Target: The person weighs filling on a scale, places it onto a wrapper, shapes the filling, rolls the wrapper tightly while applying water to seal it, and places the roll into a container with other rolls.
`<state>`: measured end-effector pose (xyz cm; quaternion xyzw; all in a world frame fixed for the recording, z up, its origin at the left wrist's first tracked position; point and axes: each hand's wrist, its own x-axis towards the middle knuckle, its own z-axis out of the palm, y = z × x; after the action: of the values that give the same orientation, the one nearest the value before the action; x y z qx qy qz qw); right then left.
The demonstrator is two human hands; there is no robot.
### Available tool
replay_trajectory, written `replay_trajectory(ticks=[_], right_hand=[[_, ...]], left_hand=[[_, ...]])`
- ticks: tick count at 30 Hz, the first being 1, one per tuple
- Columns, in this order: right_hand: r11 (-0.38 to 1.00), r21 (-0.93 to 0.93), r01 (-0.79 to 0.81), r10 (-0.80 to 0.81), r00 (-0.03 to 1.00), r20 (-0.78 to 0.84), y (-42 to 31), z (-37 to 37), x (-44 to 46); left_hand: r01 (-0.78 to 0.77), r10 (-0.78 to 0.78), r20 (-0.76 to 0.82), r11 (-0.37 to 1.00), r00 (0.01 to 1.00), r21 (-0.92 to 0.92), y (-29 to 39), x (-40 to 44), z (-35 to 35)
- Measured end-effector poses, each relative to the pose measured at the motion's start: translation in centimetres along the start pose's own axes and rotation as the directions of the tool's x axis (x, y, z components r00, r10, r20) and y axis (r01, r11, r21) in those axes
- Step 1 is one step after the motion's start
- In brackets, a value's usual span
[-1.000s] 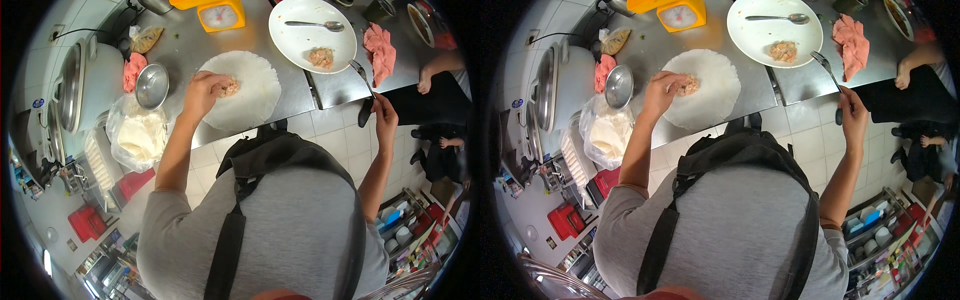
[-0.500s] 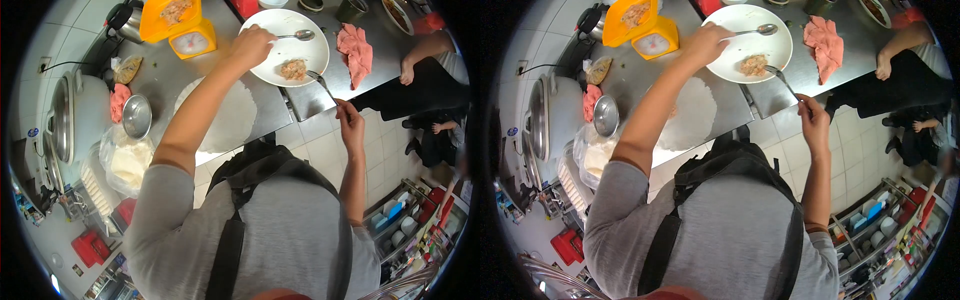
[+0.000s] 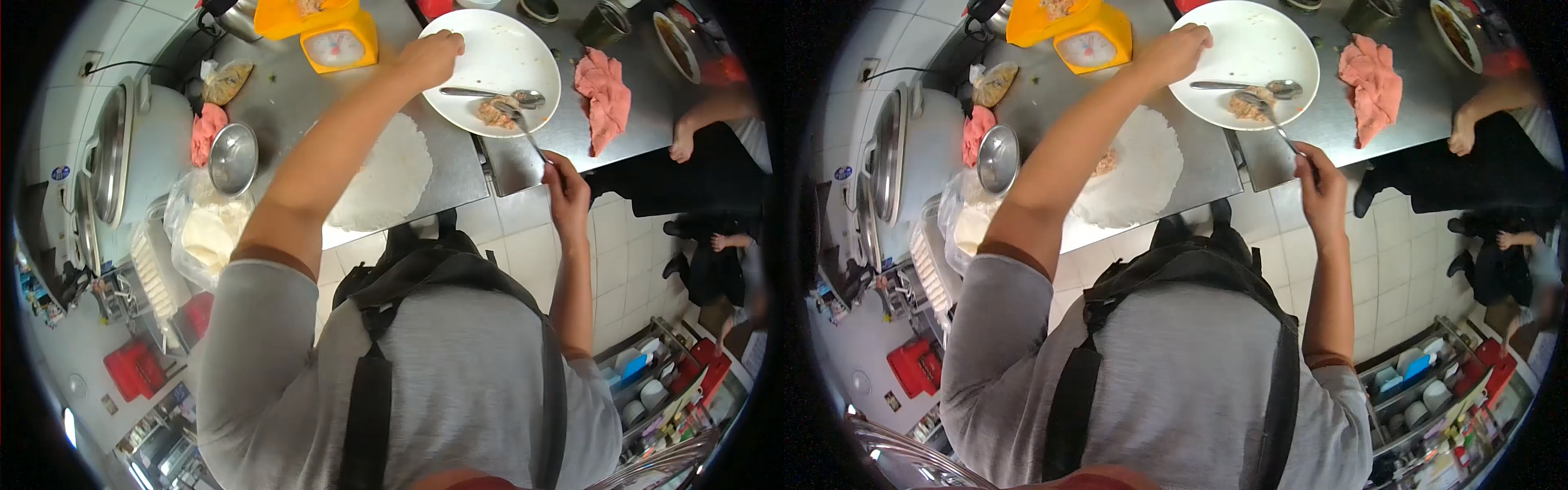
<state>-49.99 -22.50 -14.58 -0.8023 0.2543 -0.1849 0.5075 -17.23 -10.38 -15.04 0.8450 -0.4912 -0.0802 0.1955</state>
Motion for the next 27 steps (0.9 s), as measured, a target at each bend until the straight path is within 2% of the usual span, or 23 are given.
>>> replay_trajectory(ticks=[1,3,5,8,10,11,12,13,15,17,19,21,23,26,27], right_hand=[[0.998,-0.056,0.022,-0.021,1.000,0.021,-1.0,0.8,0.2],[0.997,-0.063,0.036,-0.037,0.999,-0.009,-2.2,2.3,0.1],[0.998,-0.068,0.014,-0.016,0.999,-0.030,-3.1,3.0,-0.7],[0.996,-0.085,-0.007,0.001,0.997,-0.075,-3.7,3.2,-2.6],[0.993,-0.114,-0.037,0.027,0.996,-0.089,-3.5,2.5,-4.1],[0.987,-0.147,-0.065,0.052,0.994,-0.095,-3.1,2.0,-4.9],[0.993,-0.097,-0.073,0.058,0.988,-0.143,-2.1,1.7,-5.7],[0.990,-0.117,-0.072,0.057,0.990,-0.127,-1.8,1.4,-6.5],[0.982,-0.061,-0.177,0.157,0.957,-0.245,-1.5,1.0,-8.3],[0.978,-0.022,-0.209,0.197,0.951,-0.240,-1.1,0.8,-9.5],[0.980,-0.031,-0.197,0.183,0.950,-0.251,-0.9,0.9,-10.1],[0.980,-0.037,-0.194,0.181,0.957,-0.228,-0.9,1.1,-10.3],[0.981,-0.032,-0.192,0.182,0.964,-0.194,-1.1,1.5,-10.2],[0.993,-0.041,-0.107,0.103,0.990,-0.094,-1.9,3.1,-9.6],[0.994,-0.029,-0.107,0.105,0.991,-0.087,-2.3,4.1,-9.3]], left_hand=[[-0.021,0.021,-0.012,1.000,1.000,-0.001,1.1,0.1,-0.1],[0.040,-0.055,0.243,0.997,0.968,0.066,3.3,0.1,-0.2],[-0.128,0.112,0.186,0.989,0.976,0.074,2.6,0.5,3.4],[-0.185,0.184,0.063,0.983,0.981,0.002,2.8,1.8,4.9],[-0.186,0.176,0.228,0.982,0.958,0.026,3.0,3.3,4.9],[-0.177,0.170,0.210,0.984,0.963,0.013,3.2,3.8,4.8],[-0.228,0.224,0.218,0.974,0.950,-0.008,3.4,4.3,4.8],[-0.274,0.274,0.228,0.961,0.934,-0.031,3.7,4.5,4.8],[-0.291,0.301,0.248,0.954,0.921,-0.076,3.7,4.7,4.6],[-0.322,0.339,0.281,0.941,0.898,-0.107,3.4,5.2,5.0],[-0.328,0.309,0.323,0.945,0.894,0.005,3.3,5.7,5.1],[-0.334,0.308,0.306,0.942,0.901,0.035,2.7,5.4,4.9],[-0.352,0.350,0.204,0.936,0.914,-0.027,2.1,4.0,2.4],[-0.173,0.197,0.116,0.966,0.974,-0.190,1.0,-1.9,-3.3],[-0.171,0.182,0.047,0.970,0.982,-0.174,-0.4,-4.7,-4.4]])
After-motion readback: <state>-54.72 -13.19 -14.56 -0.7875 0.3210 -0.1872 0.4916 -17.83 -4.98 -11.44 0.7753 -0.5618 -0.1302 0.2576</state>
